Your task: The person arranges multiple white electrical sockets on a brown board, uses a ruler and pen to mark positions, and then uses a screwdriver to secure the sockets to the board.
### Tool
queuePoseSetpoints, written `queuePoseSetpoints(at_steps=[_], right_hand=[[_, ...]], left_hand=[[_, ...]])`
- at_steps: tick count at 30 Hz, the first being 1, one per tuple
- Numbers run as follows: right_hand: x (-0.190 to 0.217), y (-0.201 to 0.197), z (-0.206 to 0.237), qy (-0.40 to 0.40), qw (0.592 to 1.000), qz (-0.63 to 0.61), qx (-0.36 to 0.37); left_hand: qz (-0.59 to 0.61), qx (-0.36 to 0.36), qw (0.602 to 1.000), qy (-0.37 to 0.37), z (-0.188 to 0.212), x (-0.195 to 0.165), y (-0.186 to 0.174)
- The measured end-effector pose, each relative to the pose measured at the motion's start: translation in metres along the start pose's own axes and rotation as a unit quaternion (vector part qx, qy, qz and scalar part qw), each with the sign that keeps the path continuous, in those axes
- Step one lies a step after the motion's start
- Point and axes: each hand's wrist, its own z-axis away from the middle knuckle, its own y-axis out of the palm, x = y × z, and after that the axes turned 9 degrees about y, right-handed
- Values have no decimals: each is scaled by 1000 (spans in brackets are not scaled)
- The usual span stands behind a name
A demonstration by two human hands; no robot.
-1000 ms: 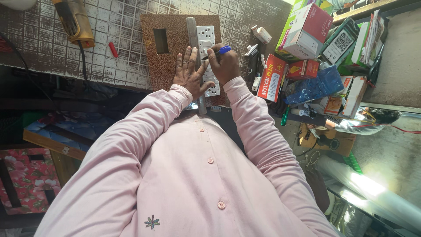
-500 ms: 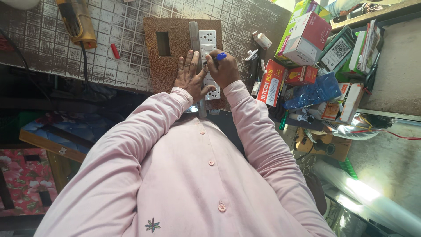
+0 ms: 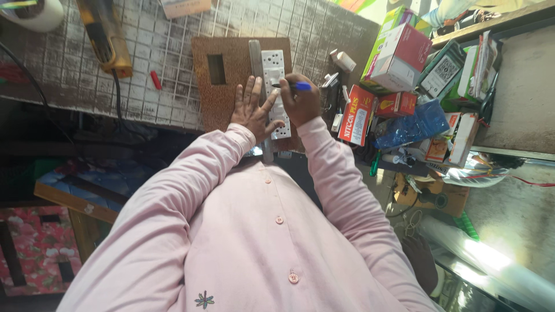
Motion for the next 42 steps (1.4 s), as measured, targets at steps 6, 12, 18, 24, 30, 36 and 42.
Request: queuePoseSetpoints(at_steps=[6,12,18,24,30,36,42], right_hand=[[-10,-23,21,-71,992,44,-90],[-46,-20,55,15,995,16,-98],[-78,-23,76,89,980,-145,-103],[-83,-28,95,192,971,-89,-111],[-78,-29,94,173,975,-94,-98],[-78,-28,87,151,978,-106,-94],[-69,-23,80,144,977,-131,-91]], left_hand=[[22,-39,999,11,1,2,1],[12,-18,1000,3,1,0,-1],[49,-43,998,14,6,5,-2],[77,-71,994,41,17,11,10],[17,-28,998,62,15,2,16],[12,-24,998,54,11,-3,18],[12,-21,998,51,11,-5,19]])
